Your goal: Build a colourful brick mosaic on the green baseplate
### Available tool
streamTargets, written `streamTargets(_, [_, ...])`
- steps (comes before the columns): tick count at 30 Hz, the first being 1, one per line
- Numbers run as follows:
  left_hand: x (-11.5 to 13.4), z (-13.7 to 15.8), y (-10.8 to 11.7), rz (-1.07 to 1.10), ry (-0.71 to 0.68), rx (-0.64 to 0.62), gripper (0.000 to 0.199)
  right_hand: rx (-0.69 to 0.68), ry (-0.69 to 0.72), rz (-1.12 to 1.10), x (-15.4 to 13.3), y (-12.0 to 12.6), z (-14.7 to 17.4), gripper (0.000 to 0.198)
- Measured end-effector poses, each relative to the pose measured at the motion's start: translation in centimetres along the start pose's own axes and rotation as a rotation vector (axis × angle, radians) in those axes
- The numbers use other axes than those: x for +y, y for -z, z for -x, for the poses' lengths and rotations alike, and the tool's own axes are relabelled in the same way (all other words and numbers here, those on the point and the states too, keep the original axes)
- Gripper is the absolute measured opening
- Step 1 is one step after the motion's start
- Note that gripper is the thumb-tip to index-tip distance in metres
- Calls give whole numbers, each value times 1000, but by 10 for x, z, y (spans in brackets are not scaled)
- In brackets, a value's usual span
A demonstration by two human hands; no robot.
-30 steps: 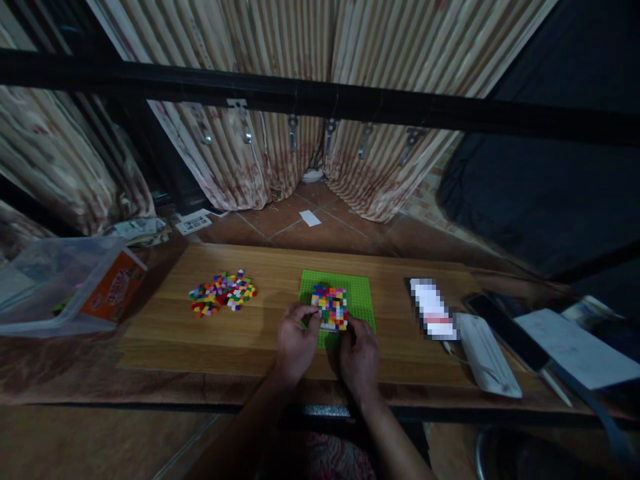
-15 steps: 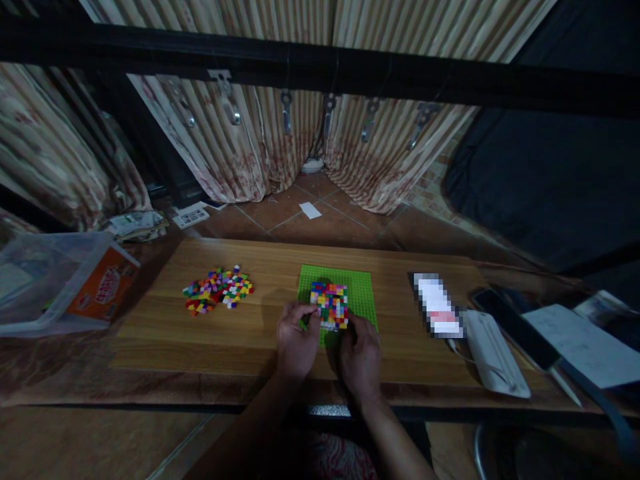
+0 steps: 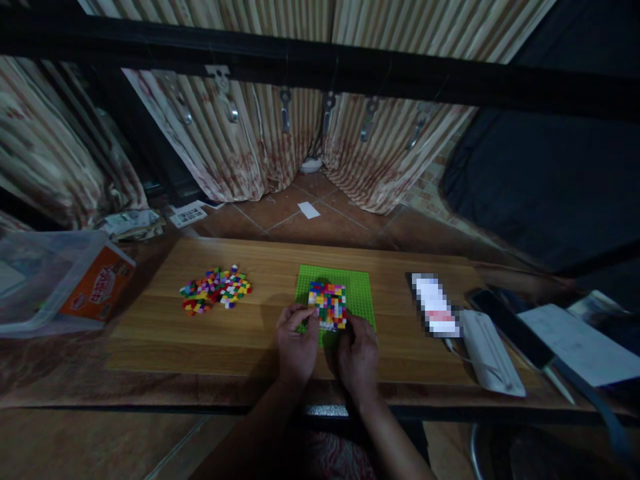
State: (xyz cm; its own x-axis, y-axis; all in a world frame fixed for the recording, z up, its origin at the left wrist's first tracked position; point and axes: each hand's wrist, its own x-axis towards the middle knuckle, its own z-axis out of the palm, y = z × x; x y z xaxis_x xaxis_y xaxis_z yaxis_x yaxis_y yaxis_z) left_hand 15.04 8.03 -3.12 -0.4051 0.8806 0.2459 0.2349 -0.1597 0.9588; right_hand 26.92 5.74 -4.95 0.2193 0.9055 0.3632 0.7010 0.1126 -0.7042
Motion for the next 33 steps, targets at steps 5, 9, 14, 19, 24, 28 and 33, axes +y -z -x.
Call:
streamTargets(5, [1,0,0,-7,0,-2,14,8,10,-2,1,-1,0,33])
streamTargets(9, [-6,3,2,-22,-58,-17,14,15,21,9,1,-1,0,34])
streamTargets(14, [-10,8,7,-87,-123,-60,16,9,26,16,2,-1,1,34])
streamTargets(19, [-5,12,10,-158,-114,-97,17,-4,44,22,7,-1,2,32])
streamTargets(24, [-1,12,10,-197,-93,-111,18,-12,54,64,13,-1,3,33])
streamTargets(28, [-1,14,13,-170,-85,-149,19,-4,79,92,15,-1,3,34])
streamTargets(33, [-14,2,47,-184,-100,-70,22,2,78,101,15,-1,3,35])
